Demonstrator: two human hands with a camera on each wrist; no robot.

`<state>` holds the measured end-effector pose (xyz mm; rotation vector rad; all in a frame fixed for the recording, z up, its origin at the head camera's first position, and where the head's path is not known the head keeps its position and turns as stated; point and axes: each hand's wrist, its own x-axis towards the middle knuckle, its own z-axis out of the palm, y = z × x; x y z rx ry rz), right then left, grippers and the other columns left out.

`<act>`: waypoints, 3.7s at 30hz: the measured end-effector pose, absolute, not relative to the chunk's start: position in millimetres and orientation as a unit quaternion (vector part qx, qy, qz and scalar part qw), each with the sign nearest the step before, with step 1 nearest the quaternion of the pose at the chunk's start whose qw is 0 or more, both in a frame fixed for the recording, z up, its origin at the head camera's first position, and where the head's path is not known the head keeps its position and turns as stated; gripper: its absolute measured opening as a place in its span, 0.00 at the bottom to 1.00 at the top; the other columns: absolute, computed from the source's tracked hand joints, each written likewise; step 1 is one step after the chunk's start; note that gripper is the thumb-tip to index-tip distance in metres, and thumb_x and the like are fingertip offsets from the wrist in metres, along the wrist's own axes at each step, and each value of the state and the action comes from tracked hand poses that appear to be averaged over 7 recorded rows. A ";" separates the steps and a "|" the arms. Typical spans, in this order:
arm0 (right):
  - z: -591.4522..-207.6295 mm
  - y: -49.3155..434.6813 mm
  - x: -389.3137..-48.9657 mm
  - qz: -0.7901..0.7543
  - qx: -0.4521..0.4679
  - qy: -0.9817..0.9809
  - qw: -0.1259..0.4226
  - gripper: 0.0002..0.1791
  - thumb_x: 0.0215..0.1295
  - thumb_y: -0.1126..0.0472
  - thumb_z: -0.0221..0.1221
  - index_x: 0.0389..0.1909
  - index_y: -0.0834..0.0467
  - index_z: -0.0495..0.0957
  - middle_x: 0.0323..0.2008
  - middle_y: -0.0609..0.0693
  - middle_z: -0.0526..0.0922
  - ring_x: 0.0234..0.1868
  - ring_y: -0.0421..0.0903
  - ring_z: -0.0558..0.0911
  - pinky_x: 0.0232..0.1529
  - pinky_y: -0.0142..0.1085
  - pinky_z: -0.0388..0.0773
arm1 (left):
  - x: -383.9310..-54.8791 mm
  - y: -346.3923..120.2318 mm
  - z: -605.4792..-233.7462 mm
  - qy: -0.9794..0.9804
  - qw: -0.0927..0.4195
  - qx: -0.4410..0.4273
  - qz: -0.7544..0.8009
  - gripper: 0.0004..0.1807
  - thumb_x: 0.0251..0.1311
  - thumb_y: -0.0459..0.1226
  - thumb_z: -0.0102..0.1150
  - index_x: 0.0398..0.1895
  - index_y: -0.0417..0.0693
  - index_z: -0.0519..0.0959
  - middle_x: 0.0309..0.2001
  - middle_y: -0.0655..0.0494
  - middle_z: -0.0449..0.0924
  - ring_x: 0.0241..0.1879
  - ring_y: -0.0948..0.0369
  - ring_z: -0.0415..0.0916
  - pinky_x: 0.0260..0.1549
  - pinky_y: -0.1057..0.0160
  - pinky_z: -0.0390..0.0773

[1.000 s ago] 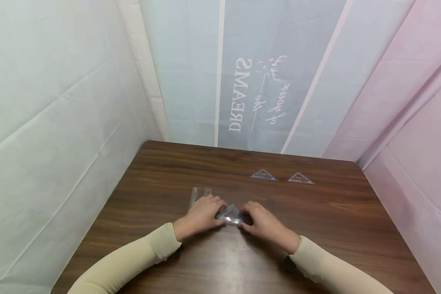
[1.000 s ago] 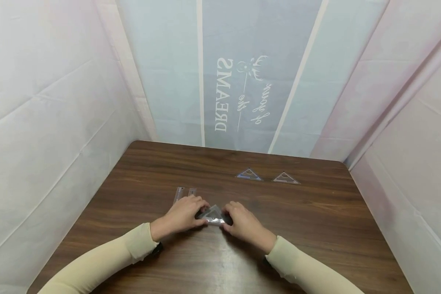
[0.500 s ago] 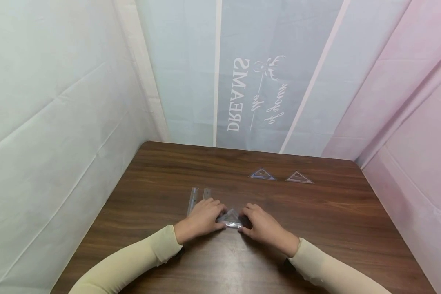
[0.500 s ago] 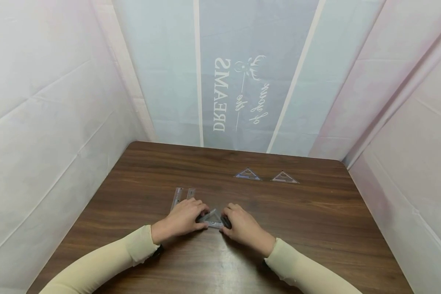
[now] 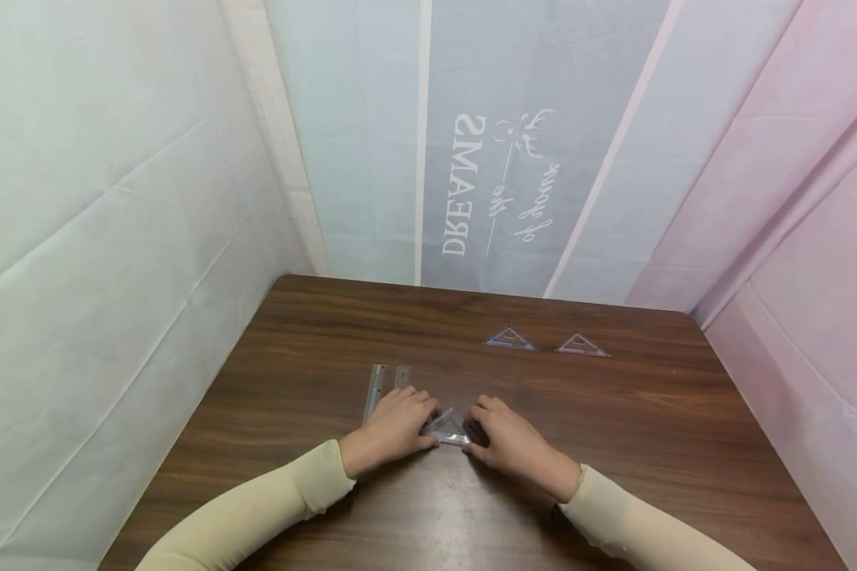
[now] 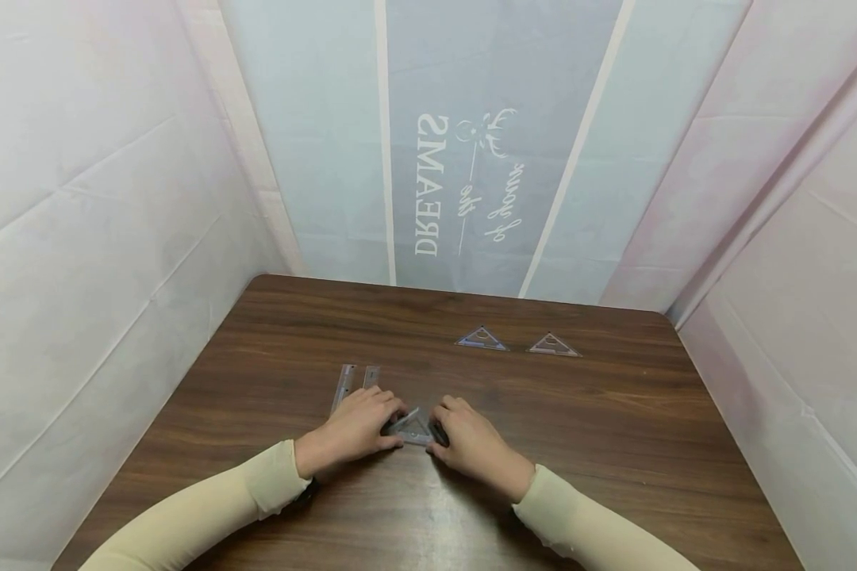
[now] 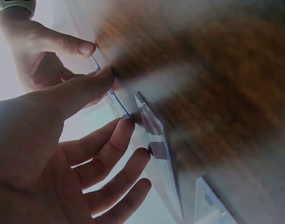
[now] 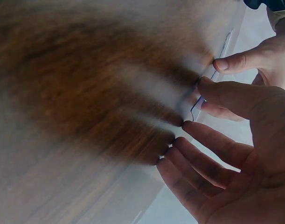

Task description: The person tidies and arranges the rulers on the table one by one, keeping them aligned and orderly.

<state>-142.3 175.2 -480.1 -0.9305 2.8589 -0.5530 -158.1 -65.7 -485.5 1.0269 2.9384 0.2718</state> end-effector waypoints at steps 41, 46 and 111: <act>-480.6 181.2 -143.4 -0.199 -0.302 0.931 0.052 0.19 0.65 0.55 0.77 0.51 0.61 0.85 0.44 0.48 0.80 0.43 0.42 0.76 0.43 0.41 0.79 | -168.8 -52.3 -472.7 0.940 -0.008 0.334 0.067 0.19 0.64 0.57 0.74 0.45 0.56 0.86 0.39 0.63 0.83 0.40 0.60 0.80 0.41 0.58 0.81; -480.6 185.9 -146.2 -0.214 -0.302 0.928 0.036 0.19 0.66 0.57 0.75 0.53 0.62 0.85 0.45 0.51 0.82 0.47 0.46 0.81 0.50 0.46 0.82 | -174.5 -46.7 -468.1 0.942 0.016 0.326 0.081 0.18 0.66 0.57 0.72 0.47 0.56 0.87 0.40 0.63 0.83 0.40 0.61 0.79 0.41 0.59 0.80; -496.0 264.3 -269.3 -0.233 -0.130 0.963 0.028 0.33 0.73 0.53 0.70 0.68 0.72 0.75 0.60 0.69 0.78 0.61 0.67 0.78 0.61 0.62 0.77 | -304.1 35.1 -478.6 0.941 0.084 0.280 0.168 0.25 0.74 0.51 0.68 0.66 0.46 0.82 0.57 0.52 0.81 0.53 0.58 0.79 0.54 0.58 0.80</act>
